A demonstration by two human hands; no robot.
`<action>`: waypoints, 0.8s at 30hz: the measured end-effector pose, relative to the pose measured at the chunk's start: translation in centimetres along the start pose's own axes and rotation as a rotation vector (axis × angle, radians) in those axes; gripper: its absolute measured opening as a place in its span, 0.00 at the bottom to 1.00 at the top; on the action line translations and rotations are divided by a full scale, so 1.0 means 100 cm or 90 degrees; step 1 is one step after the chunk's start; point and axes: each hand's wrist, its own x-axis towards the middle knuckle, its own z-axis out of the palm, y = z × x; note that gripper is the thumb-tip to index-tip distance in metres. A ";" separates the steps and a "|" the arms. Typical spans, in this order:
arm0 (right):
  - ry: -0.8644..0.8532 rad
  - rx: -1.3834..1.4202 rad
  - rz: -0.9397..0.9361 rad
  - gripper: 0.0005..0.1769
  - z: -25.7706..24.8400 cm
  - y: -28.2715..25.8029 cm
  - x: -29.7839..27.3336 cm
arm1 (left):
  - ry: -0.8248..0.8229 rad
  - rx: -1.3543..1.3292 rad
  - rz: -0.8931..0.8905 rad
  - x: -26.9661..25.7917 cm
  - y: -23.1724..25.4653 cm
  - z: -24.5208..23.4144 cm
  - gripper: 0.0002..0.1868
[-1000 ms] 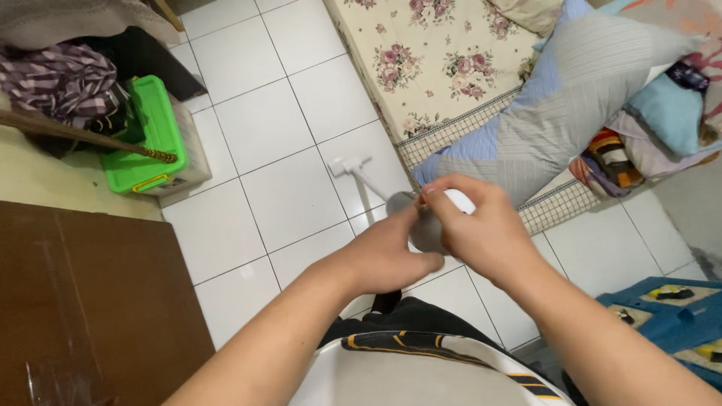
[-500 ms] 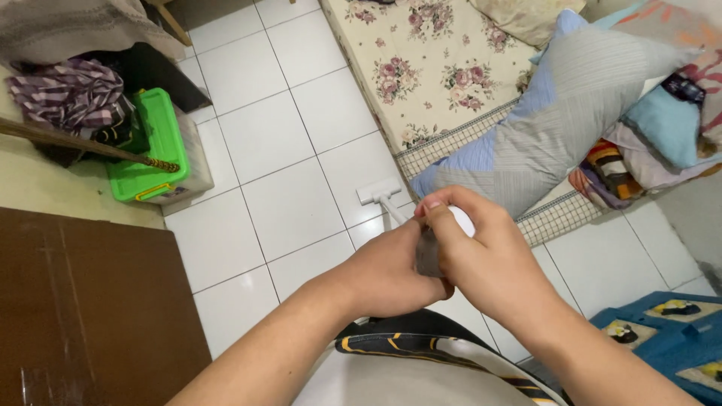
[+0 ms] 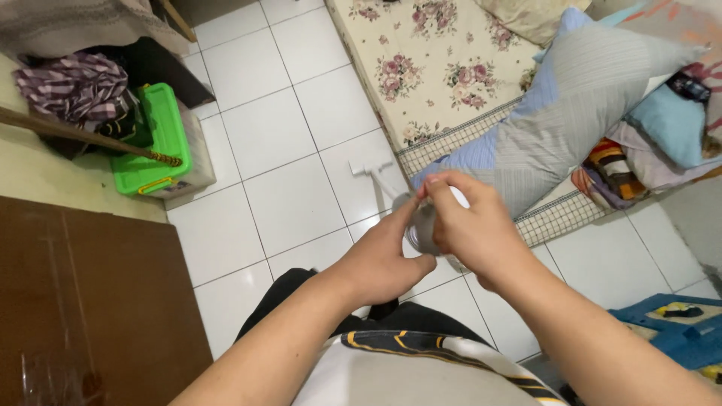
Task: Vacuuming the tiled floor in a bedroom using a handheld vacuum cleaner.
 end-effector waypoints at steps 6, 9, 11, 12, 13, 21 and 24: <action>-0.020 0.013 0.057 0.15 -0.006 -0.025 -0.015 | 0.018 -0.018 0.004 0.005 0.000 -0.002 0.42; -0.019 0.023 0.043 0.15 -0.002 -0.016 0.003 | 0.027 -0.006 0.014 0.010 -0.006 -0.007 0.41; -0.017 0.033 0.032 0.14 0.004 0.006 0.024 | 0.022 -0.009 -0.004 0.013 -0.008 -0.013 0.41; -0.016 0.044 0.014 0.14 0.006 0.016 0.036 | 0.020 -0.008 -0.017 0.016 -0.008 -0.018 0.41; -0.014 0.040 0.015 0.14 0.007 0.020 0.045 | 0.020 -0.012 -0.015 0.021 -0.018 -0.018 0.41; 0.004 0.061 0.025 0.14 0.020 -0.042 0.078 | 0.099 -0.021 0.102 0.063 -0.028 -0.059 0.35; 0.006 0.026 0.050 0.14 0.028 -0.079 0.084 | 0.042 -0.080 -0.013 0.072 0.004 -0.098 0.33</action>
